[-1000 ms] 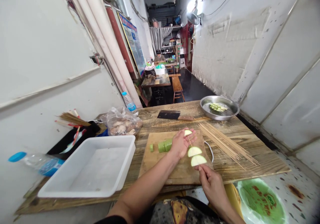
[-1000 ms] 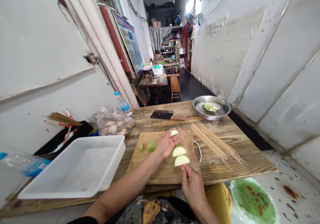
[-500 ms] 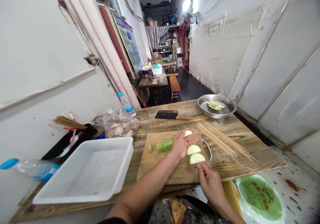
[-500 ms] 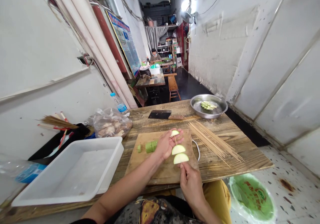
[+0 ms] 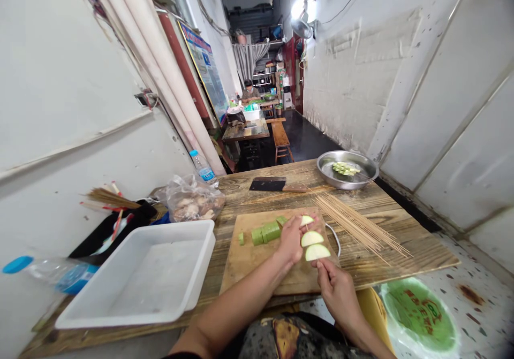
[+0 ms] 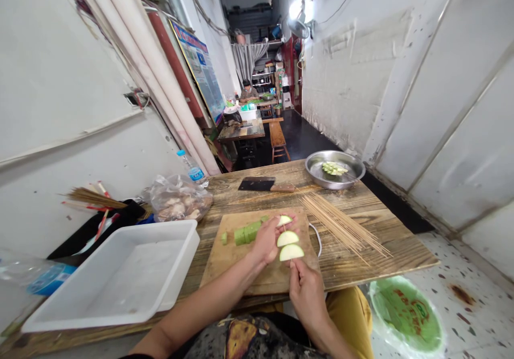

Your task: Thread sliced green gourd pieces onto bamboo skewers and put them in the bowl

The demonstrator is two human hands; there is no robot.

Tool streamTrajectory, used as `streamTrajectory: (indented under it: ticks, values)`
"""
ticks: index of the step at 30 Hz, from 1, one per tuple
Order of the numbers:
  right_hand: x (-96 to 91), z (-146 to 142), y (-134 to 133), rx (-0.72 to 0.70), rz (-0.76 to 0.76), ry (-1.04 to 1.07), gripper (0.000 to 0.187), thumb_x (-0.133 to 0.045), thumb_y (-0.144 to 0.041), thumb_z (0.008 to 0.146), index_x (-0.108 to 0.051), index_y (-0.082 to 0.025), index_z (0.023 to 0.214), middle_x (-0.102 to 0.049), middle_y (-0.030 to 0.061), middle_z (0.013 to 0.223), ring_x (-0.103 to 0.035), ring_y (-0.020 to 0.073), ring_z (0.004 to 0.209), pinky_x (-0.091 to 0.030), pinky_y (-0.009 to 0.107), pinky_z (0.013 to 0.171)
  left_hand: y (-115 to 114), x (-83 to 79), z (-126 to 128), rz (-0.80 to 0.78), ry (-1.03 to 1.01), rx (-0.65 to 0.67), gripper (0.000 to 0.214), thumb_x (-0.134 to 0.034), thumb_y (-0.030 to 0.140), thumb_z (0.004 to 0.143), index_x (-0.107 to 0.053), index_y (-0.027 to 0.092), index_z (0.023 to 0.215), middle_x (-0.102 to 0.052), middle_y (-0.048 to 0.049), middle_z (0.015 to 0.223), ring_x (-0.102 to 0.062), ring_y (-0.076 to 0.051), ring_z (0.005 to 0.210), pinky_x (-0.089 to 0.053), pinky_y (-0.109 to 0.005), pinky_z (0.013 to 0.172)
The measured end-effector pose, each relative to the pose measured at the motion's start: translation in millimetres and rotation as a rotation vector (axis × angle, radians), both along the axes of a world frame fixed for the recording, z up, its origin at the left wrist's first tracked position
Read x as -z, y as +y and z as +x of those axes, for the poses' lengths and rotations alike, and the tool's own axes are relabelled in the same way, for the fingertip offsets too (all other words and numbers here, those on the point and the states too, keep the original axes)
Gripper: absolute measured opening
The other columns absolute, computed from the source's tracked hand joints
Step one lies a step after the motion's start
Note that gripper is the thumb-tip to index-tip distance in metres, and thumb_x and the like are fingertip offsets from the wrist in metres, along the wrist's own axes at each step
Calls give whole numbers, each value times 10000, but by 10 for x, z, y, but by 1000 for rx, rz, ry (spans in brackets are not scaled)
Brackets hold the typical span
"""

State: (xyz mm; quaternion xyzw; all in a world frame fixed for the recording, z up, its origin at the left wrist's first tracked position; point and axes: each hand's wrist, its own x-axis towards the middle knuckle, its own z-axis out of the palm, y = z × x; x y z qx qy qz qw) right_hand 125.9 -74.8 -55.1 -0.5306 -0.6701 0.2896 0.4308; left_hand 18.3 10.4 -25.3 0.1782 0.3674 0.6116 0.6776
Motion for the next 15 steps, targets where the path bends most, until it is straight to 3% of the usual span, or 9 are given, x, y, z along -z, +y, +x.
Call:
streamTrajectory:
  ticks: [8, 15]
  values:
    - [18, 13, 33, 18, 29, -59, 424, -346, -428, 894, -639, -144, 780, -593, 31, 534, -510, 136, 434, -357, 229, 435, -22, 29, 47, -25, -47, -12, 93, -532, 212, 796, -559, 135, 842, -659, -129, 1007, -611, -281, 1016, -515, -461, 820]
    - [97, -10, 56, 1, 1, -53, 403, -344, -393, 899, -645, -141, 808, -637, 51, 613, -564, 149, 511, -399, 236, 512, -56, 98, 47, -46, -14, -34, 67, -541, 198, 774, -541, 149, 818, -666, -105, 936, -628, -257, 961, -522, -435, 784]
